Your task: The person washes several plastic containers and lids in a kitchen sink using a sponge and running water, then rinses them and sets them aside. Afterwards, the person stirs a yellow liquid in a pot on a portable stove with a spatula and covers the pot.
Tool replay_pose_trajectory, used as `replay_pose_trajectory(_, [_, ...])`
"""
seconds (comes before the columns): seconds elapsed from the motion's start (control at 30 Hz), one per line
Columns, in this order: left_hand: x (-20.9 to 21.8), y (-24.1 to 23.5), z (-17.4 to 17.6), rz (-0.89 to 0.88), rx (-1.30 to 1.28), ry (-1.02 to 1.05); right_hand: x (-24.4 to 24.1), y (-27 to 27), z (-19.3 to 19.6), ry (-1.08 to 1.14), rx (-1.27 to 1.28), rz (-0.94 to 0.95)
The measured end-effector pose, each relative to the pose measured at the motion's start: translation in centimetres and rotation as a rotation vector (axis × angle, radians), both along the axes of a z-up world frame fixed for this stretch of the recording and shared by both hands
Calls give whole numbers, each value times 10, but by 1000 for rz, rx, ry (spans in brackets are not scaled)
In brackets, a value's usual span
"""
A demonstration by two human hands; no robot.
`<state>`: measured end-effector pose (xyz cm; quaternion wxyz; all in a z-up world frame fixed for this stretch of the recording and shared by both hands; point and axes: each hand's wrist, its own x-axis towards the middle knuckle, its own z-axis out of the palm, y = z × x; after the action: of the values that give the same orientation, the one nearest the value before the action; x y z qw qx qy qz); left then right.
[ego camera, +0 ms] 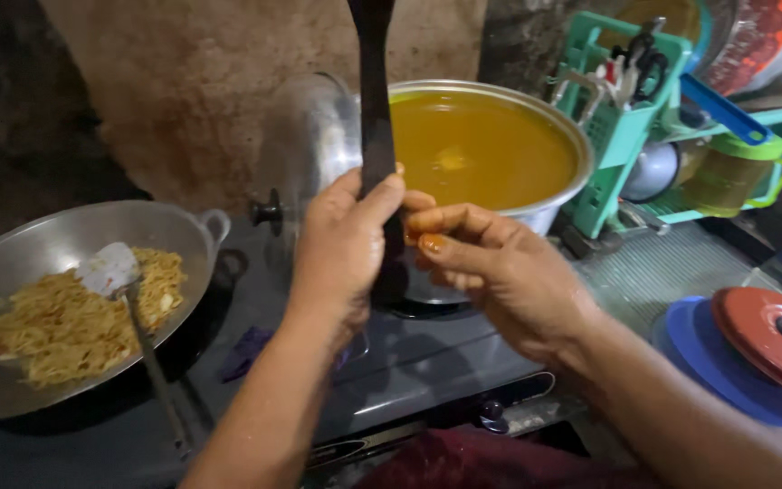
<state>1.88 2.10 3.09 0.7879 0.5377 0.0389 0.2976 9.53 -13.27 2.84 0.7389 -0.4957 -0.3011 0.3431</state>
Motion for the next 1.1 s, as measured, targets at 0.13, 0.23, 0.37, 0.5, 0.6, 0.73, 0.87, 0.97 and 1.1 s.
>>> replay_pose_trajectory(0.13, [-22,17,8,65,-36,34,8,17,25,-529,-225,-163])
replay_pose_trajectory(0.23, [-39,25,12,191,4,109,12,36,44,-1052,-215,-292])
replay_pose_trajectory(0.37, [-58,31,10,340,-2,202,19,80,63,-1528,-3,-228])
replay_pose_trajectory(0.5, [-73,38,5,412,-80,270,18,146,69,-1945,-402,-58])
replay_pose_trajectory(0.6, [-85,44,0,470,-99,297,6,189,62,-2174,-798,75])
replay_pose_trajectory(0.73, [-92,51,-6,482,-110,240,-4,224,49,-2253,-900,309])
replay_pose_trajectory(0.87, [-96,54,-12,484,-125,191,-11,256,34,-2321,-1022,468])
replay_pose_trajectory(0.97, [-95,56,-13,500,-114,180,-5,268,21,-1965,-1064,477])
replay_pose_trajectory(1.1, [-95,53,-14,501,-117,164,-1,283,3,-2056,-840,434])
